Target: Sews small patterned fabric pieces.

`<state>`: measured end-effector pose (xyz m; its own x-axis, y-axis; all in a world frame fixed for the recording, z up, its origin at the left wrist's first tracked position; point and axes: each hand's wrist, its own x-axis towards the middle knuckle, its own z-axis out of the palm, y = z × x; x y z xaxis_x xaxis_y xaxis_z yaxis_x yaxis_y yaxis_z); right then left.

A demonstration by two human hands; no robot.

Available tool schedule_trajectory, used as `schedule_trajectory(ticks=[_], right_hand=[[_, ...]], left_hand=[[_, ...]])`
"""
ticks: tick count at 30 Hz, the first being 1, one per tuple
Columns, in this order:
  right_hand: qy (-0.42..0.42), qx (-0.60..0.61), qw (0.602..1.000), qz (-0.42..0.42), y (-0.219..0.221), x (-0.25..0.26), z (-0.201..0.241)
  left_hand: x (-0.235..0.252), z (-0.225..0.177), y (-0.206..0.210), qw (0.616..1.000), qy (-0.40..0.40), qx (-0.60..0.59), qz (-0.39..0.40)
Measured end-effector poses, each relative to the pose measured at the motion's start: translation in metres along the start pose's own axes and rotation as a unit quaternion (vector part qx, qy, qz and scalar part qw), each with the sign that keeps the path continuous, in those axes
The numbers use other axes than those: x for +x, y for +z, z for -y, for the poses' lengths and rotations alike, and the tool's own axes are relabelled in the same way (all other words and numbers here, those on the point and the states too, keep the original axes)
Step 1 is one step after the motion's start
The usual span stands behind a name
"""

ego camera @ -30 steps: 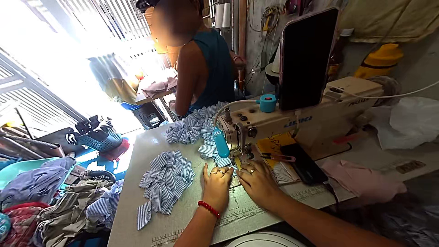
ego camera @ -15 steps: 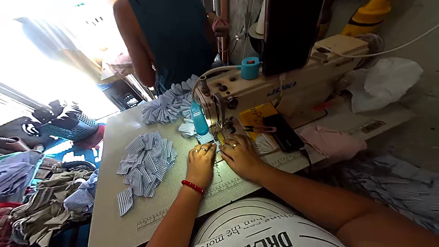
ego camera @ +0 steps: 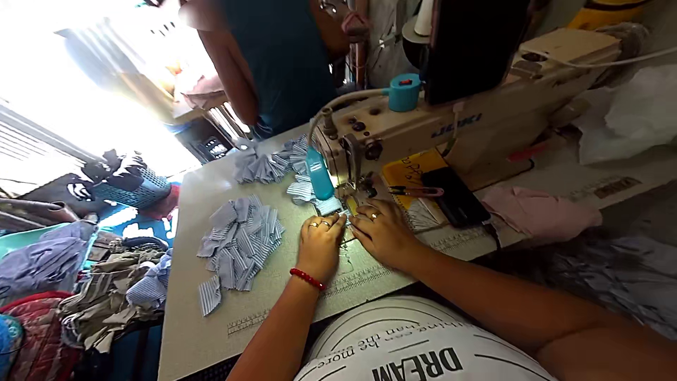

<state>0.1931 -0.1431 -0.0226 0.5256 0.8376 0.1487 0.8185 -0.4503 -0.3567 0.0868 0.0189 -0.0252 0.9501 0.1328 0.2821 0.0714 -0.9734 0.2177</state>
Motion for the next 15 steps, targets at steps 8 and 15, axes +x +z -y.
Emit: schedule_trajectory(ticks=[8,15], right_hand=[[-0.026,-0.007,0.999,-0.036,0.0068,0.0001,-0.0048],[-0.027,-0.004,0.998,-0.051,0.0085,-0.0003,-0.0048]], left_hand=[[-0.0018,0.0045,0.0049,1.0,0.002,0.011,0.006],[-0.0024,0.0073,0.0082,1.0,0.009,0.011,-0.008]])
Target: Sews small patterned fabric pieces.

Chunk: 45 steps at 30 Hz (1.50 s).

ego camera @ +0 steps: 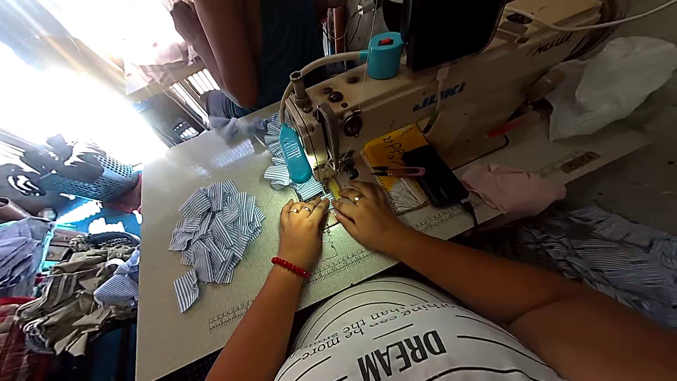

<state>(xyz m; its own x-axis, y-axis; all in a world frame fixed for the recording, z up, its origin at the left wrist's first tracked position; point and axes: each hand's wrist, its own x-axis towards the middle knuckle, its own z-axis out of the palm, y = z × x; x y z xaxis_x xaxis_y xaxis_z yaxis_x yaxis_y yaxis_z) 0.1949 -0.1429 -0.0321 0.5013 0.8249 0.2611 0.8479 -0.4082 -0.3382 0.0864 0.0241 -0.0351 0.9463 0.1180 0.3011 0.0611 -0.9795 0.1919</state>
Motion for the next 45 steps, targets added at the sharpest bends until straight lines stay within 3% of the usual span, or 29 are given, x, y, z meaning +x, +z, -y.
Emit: schedule_trajectory(ticks=[23,36,45], right_hand=[[-0.002,-0.013,1.0,0.01,-0.001,0.001,0.001],[0.06,-0.022,0.992,0.107,-0.011,0.009,0.007],[0.055,-0.019,0.994,0.095,-0.01,0.008,0.008]], left_hand=[[0.001,-0.002,-0.003,1.0,-0.013,0.007,0.014],[0.01,0.0,-0.005,0.998,-0.043,-0.001,0.046],[0.011,0.007,-0.006,0.998,-0.027,-0.015,0.051]])
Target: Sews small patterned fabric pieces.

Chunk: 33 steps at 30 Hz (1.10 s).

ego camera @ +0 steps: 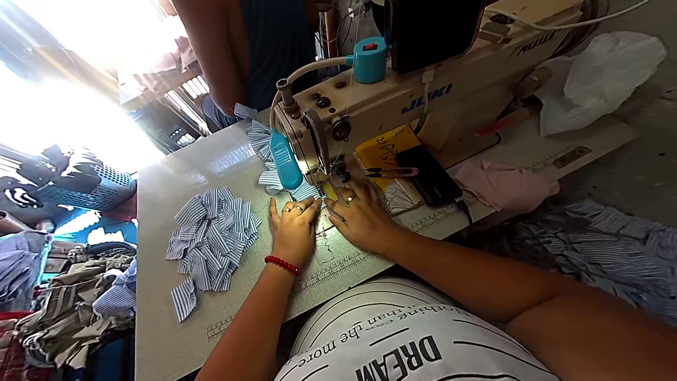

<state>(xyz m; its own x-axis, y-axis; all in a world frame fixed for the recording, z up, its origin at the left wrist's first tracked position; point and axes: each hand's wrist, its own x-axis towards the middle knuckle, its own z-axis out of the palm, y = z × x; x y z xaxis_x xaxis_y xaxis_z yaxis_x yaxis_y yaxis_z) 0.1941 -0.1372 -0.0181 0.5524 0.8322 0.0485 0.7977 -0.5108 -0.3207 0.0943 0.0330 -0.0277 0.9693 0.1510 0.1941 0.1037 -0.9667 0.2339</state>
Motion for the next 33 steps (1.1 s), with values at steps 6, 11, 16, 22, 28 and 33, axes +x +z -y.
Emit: schedule_trajectory(ticks=[6,11,16,22,28,33], right_hand=[[-0.026,0.0,0.999,-0.037,0.005,-0.001,-0.003],[-0.012,0.008,1.0,-0.015,0.004,0.0,-0.002],[0.011,0.003,1.0,0.022,0.0,0.001,0.001],[0.005,-0.011,1.0,0.017,-0.001,0.001,0.001],[-0.003,-0.003,1.0,0.003,0.001,0.0,0.0],[-0.036,0.002,0.998,-0.045,0.006,0.0,-0.003]], left_hand=[[0.001,0.002,0.001,1.0,0.008,0.004,-0.002],[0.004,0.006,0.001,1.0,0.016,0.0,-0.012],[0.009,0.01,0.0,1.0,0.011,0.004,-0.011],[0.015,0.013,-0.002,1.0,-0.007,-0.002,-0.004],[0.02,0.011,-0.004,0.999,-0.036,0.01,0.007],[0.023,0.009,-0.004,0.997,-0.068,0.019,0.018]])
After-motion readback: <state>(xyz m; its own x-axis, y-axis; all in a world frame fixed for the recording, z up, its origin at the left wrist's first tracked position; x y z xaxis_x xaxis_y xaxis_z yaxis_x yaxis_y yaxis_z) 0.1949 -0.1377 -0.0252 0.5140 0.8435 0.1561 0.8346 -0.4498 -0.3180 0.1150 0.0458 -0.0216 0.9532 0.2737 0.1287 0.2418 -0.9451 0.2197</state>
